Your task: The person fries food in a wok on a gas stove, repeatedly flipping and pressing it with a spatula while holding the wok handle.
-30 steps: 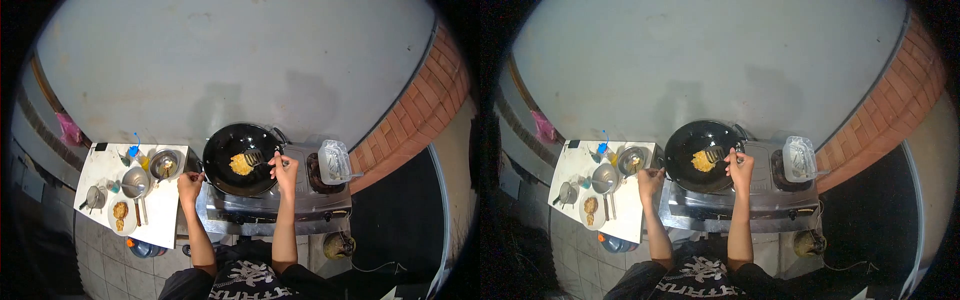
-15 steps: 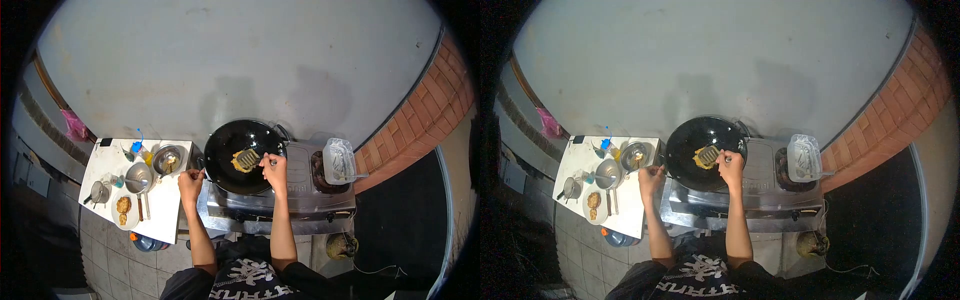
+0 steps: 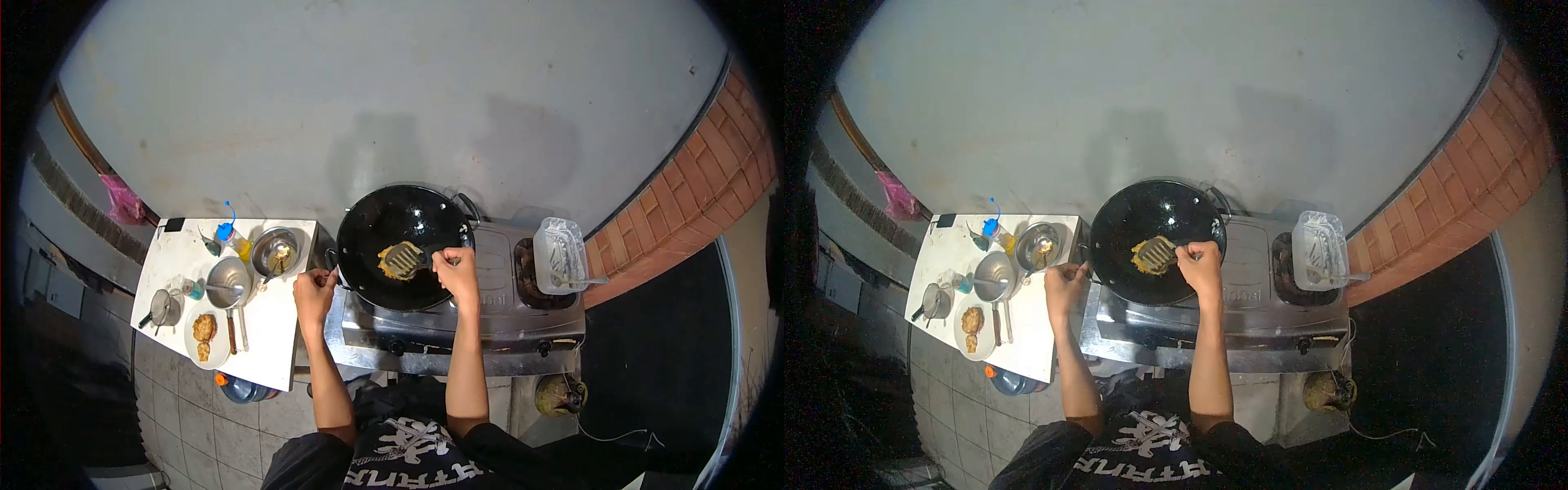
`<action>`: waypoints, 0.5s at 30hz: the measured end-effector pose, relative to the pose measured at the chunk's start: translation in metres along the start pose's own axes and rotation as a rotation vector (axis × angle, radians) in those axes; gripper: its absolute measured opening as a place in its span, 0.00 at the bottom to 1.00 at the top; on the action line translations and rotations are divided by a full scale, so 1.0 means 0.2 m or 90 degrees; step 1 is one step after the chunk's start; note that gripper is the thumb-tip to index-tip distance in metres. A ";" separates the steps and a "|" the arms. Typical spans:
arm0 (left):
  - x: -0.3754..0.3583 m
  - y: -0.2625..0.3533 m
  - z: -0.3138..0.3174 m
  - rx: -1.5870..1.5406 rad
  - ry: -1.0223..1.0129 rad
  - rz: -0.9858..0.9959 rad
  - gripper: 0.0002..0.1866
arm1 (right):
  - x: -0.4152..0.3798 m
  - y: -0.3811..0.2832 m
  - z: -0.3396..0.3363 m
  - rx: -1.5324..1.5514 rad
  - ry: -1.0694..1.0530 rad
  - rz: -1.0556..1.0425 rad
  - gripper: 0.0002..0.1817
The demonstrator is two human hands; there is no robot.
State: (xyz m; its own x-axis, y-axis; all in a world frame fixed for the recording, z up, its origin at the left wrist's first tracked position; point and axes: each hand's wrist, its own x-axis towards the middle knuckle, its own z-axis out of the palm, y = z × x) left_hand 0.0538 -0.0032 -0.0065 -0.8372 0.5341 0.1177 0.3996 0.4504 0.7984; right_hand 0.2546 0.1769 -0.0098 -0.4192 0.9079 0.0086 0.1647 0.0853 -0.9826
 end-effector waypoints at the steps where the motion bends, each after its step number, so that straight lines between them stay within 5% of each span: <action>1: 0.00 -0.01 0.00 -0.002 0.000 -0.003 0.14 | 0.01 0.02 0.01 -0.046 0.020 -0.045 0.15; 15: -0.01 0.04 -0.01 0.014 0.003 0.009 0.14 | 0.03 -0.03 0.06 -0.089 0.121 -0.091 0.18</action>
State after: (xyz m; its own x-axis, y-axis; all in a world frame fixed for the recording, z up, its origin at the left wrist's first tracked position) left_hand 0.0568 -0.0022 0.0002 -0.8327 0.5377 0.1321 0.4199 0.4577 0.7837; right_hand 0.2393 0.1773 -0.0068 -0.2741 0.9421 0.1931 0.2429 0.2621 -0.9340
